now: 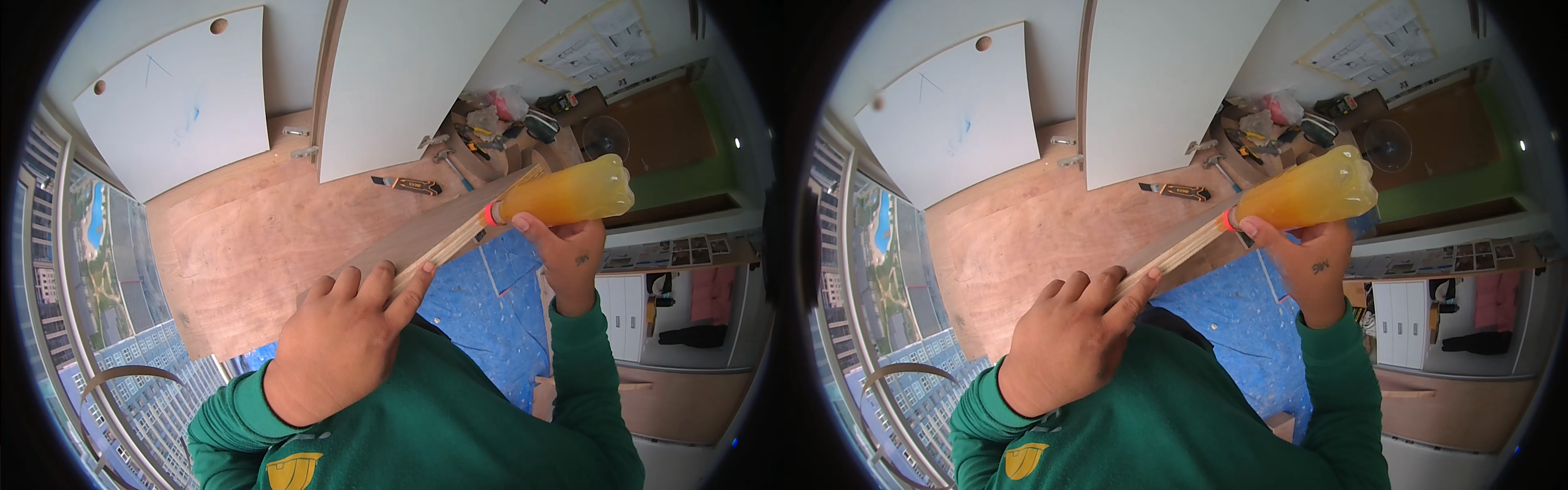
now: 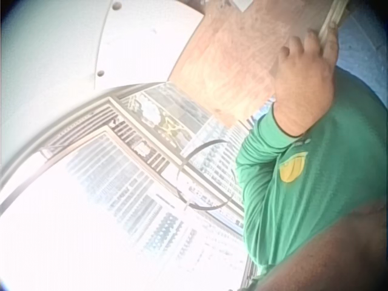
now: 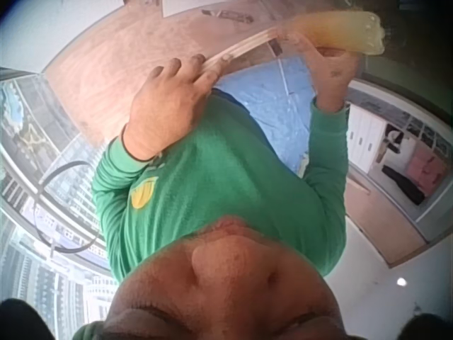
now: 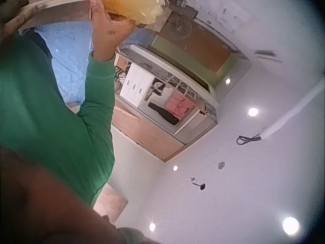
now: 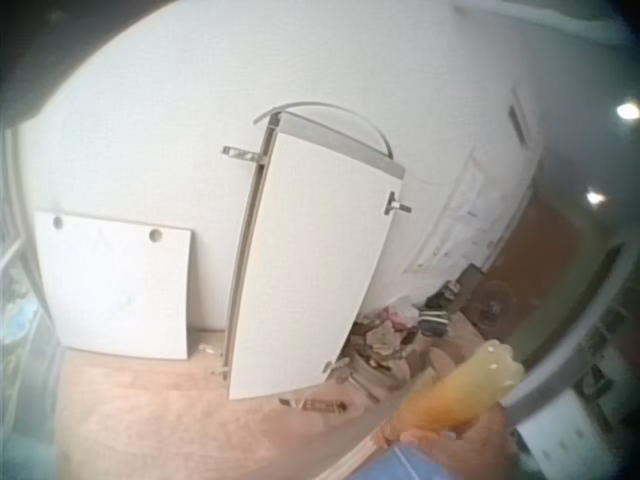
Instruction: The person smooths a white cabinet door with a hand plane, then applies glue from a bottle along the edge of a wooden board. The person handles the door and board while working on a blue protective sheet on the floor.
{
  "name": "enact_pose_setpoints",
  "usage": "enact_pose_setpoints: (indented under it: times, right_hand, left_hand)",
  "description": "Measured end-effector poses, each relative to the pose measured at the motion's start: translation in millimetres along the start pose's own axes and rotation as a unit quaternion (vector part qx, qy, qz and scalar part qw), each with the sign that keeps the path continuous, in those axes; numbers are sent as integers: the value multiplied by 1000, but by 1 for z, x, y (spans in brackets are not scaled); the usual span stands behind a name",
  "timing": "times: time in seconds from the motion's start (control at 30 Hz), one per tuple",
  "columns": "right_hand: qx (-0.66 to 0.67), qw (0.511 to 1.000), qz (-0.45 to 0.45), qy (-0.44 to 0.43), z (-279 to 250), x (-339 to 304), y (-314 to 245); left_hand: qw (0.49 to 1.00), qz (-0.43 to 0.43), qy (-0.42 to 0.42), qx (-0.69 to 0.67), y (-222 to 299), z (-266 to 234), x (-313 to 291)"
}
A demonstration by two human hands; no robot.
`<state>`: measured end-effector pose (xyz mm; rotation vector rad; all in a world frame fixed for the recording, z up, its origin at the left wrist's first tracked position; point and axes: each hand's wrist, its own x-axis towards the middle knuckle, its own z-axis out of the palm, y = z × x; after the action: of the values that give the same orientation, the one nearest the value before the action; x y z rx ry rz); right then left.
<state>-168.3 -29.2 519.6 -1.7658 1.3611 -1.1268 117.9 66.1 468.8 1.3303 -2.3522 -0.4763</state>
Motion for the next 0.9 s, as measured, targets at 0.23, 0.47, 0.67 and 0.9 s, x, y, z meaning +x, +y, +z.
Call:
enact_pose_setpoints:
  times: [0.23,0.47,0.67,0.9]
  right_hand:
    - [-36,999,-7,-15,-1,-5,-2]
    - [-42,999,8,18,-6,0,-1]
    - [-25,996,-58,-57,-9,-4,3]
    - [16,1000,-25,-1,-14,8,12]
  left_hand:
    - [1000,7,10,4,0,1,1]
    - [1000,4,-1,-3,3,-3,1]
    - [1000,2,-6,0,4,-3,3]
    - [1000,1,-21,0,4,-4,3]
